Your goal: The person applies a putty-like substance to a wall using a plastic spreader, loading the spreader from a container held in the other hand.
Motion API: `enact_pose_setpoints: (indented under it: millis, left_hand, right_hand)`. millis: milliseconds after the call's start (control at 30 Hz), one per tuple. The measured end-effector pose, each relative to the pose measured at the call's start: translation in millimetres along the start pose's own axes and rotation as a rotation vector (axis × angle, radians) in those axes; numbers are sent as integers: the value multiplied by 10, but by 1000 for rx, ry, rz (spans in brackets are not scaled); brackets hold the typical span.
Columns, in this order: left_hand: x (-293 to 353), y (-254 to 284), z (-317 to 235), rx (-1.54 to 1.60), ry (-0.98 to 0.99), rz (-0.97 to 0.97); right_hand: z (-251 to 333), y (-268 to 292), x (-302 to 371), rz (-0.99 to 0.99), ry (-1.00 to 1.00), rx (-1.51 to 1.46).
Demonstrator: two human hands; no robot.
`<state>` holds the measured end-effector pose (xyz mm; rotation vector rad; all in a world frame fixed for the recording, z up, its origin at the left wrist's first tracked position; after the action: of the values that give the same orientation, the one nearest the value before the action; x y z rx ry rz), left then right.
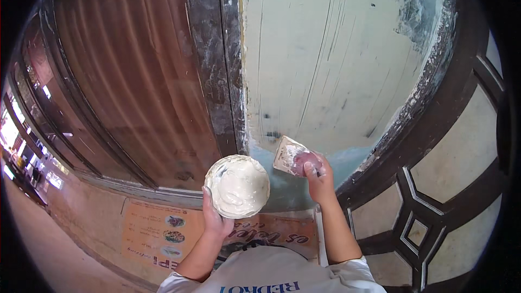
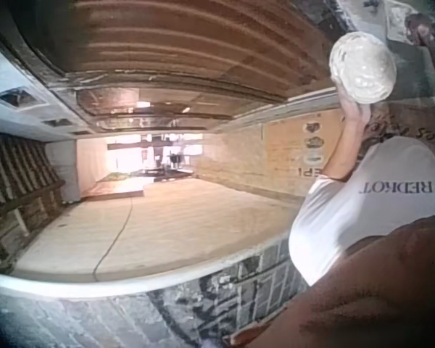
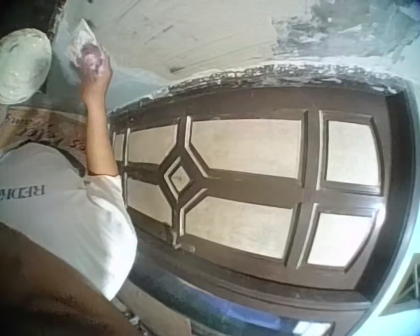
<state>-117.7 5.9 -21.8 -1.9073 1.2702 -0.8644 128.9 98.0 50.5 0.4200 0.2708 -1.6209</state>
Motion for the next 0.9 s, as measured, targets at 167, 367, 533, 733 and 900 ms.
enact_pose_setpoints:
  millis: [167, 367, 533, 733, 900]
  left_hand:
    - [-13, -44, -1, -12, -18, 9]
    - [-72, -2, -7, 49, -15, 9]
    - [-88, -65, -44, 41, -38, -2]
    - [-163, 11, -82, 109, -49, 27]
    - [-167, 51, -78, 65, -84, 2]
  right_hand:
    - [257, -42, 43, 99, 158, 0]
    - [157, -111, 142, 54, 91, -117]
    - [-201, -352, 202, 323, 232, 345]
    - [-19, -171, -70, 194, 327, 386]
    - [944, -55, -789, 13, 711, 542]
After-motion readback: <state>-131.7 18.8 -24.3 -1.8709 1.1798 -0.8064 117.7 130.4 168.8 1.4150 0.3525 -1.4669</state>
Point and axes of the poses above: each hand's wrist, its own x-axis away from the middle knuckle, its own y-axis out of the back of the hand, z = x × y, the point moved 7 cm from there along -x, towards the middle knuckle, and after that the axes turned 9 degrees about -z, right-handed, at the moved point
